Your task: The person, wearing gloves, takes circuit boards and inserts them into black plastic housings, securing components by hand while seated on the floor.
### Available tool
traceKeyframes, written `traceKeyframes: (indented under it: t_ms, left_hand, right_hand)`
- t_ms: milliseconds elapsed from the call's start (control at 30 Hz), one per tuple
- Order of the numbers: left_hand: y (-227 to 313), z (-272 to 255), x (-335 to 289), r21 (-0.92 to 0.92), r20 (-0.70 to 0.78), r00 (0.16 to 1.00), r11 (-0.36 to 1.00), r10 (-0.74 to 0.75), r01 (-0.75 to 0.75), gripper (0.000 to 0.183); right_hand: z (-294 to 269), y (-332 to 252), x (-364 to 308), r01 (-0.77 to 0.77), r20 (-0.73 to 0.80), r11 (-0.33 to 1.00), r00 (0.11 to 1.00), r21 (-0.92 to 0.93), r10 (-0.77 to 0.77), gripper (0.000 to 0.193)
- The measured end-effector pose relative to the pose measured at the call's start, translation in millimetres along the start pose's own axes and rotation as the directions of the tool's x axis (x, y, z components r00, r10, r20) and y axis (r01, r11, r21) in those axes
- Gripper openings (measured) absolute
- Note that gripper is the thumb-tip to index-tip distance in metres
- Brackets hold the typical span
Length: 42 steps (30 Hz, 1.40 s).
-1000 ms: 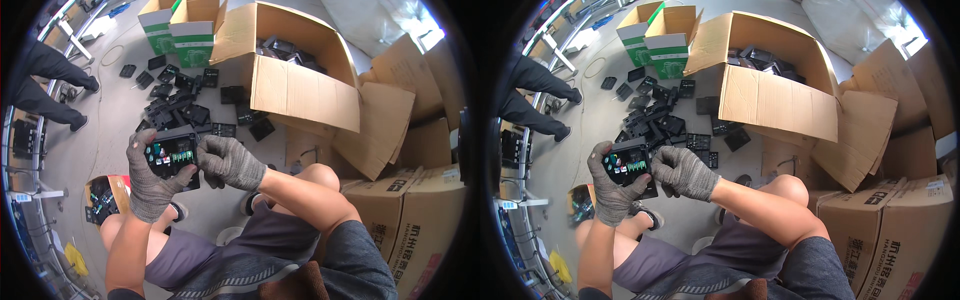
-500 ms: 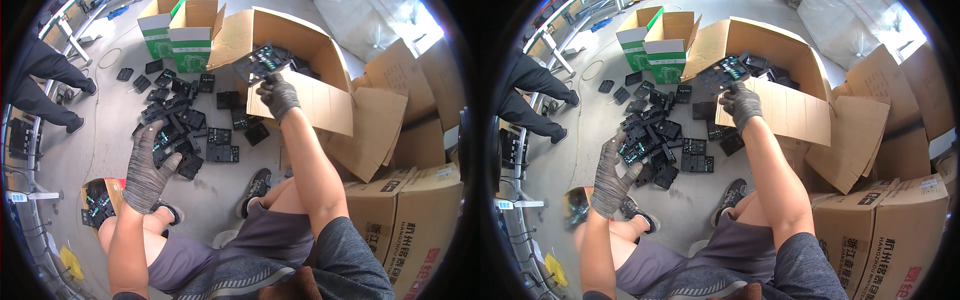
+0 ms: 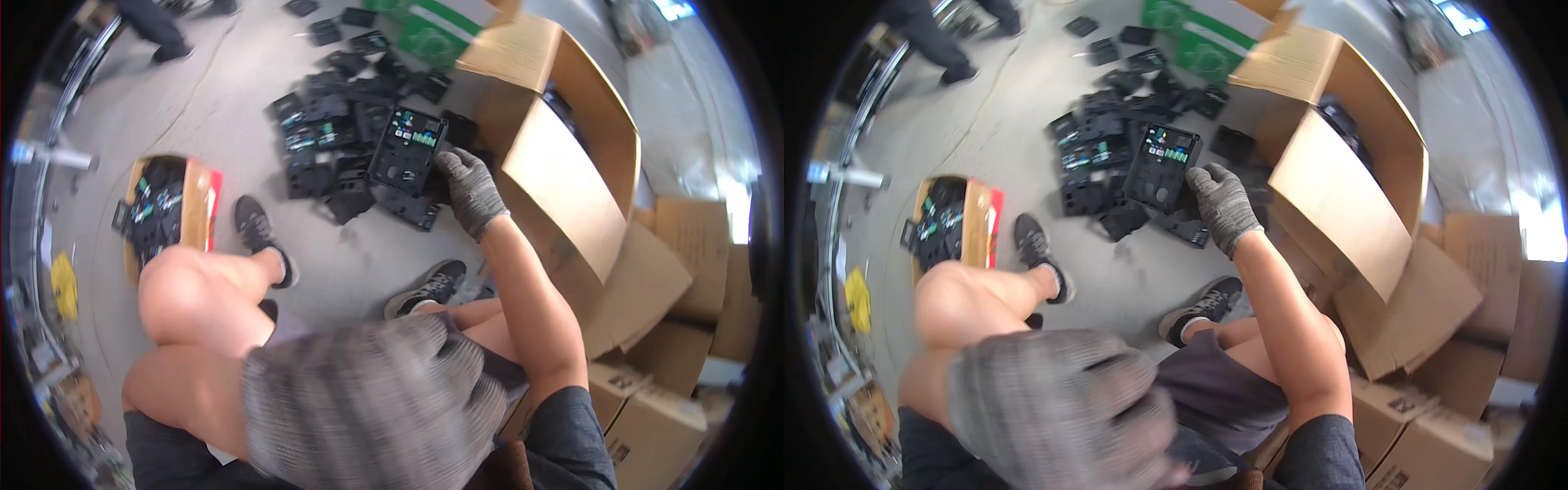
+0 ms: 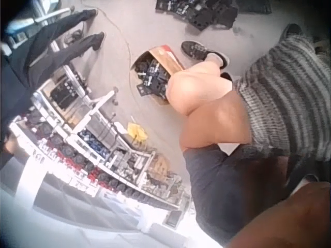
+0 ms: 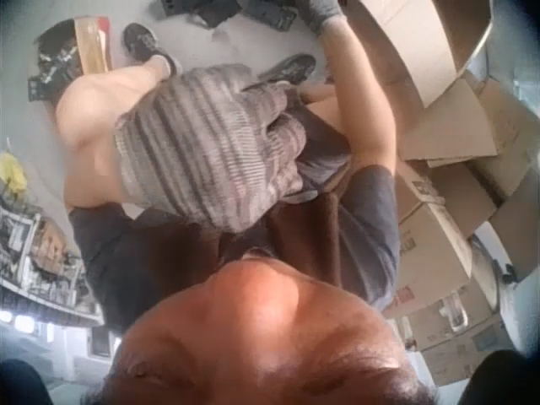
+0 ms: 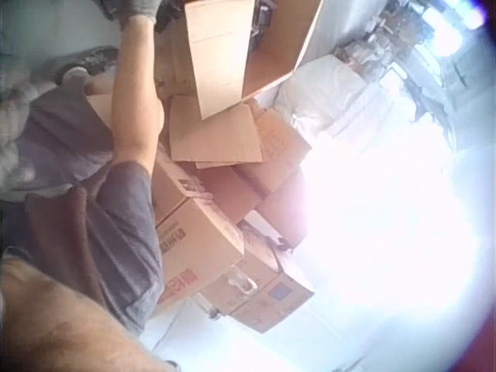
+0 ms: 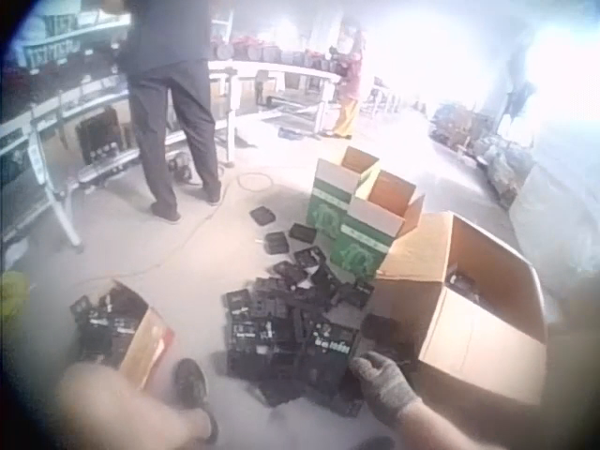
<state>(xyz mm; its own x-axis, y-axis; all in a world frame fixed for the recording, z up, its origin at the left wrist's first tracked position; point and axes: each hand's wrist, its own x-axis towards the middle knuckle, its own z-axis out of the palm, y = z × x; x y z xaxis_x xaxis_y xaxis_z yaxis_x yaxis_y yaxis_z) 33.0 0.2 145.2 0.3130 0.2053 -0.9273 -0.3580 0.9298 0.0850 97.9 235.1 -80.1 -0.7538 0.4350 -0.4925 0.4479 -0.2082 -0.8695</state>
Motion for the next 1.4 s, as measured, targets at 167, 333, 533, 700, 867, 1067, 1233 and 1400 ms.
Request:
traceKeyframes:
  t_ms: [167,333,533,700,867,1067,1233,1400]
  left_hand:
    - [-33,-45,-30,-0.266,-0.032,0.997,0.961,0.069,-0.075,0.065]
    - [-65,-74,-23,-0.451,-0.071,0.990,0.881,0.124,-0.143,0.063]
    - [-96,-101,-7,-0.599,-0.061,0.965,0.764,0.255,-0.240,0.059]
    - [-107,-109,4,-0.661,-0.039,0.941,0.697,0.336,-0.277,0.057]
    - [-101,-97,14,-0.677,0.015,0.921,0.682,0.390,-0.278,0.054]
    - [-79,-89,41,-0.659,0.026,0.944,0.716,0.329,-0.231,0.051]
    - [-67,-75,33,-0.699,-0.098,0.952,0.661,0.289,-0.273,0.049]
    - [-56,-60,43,-0.848,-0.228,0.905,0.385,0.358,-0.365,0.044]
  right_hand:
    - [128,-7,25,-0.062,0.241,0.997,0.968,-0.036,0.069,0.032]
    - [289,7,55,-0.022,0.661,0.996,0.747,-0.087,0.075,0.039]
    - [360,43,48,-0.040,0.628,0.904,0.706,-0.426,0.327,0.038]
    - [226,88,73,-0.051,0.434,0.829,0.833,-0.556,0.342,0.030]
    - [84,142,73,-0.278,0.159,0.790,0.892,-0.547,0.424,0.022]
    - [-120,246,95,-0.398,-0.081,0.709,0.896,-0.582,0.436,0.036]
    - [-9,234,78,-0.366,-0.132,0.773,0.927,-0.517,0.351,0.032]
    - [83,216,94,-0.469,-0.070,0.877,0.876,0.108,0.477,0.034]
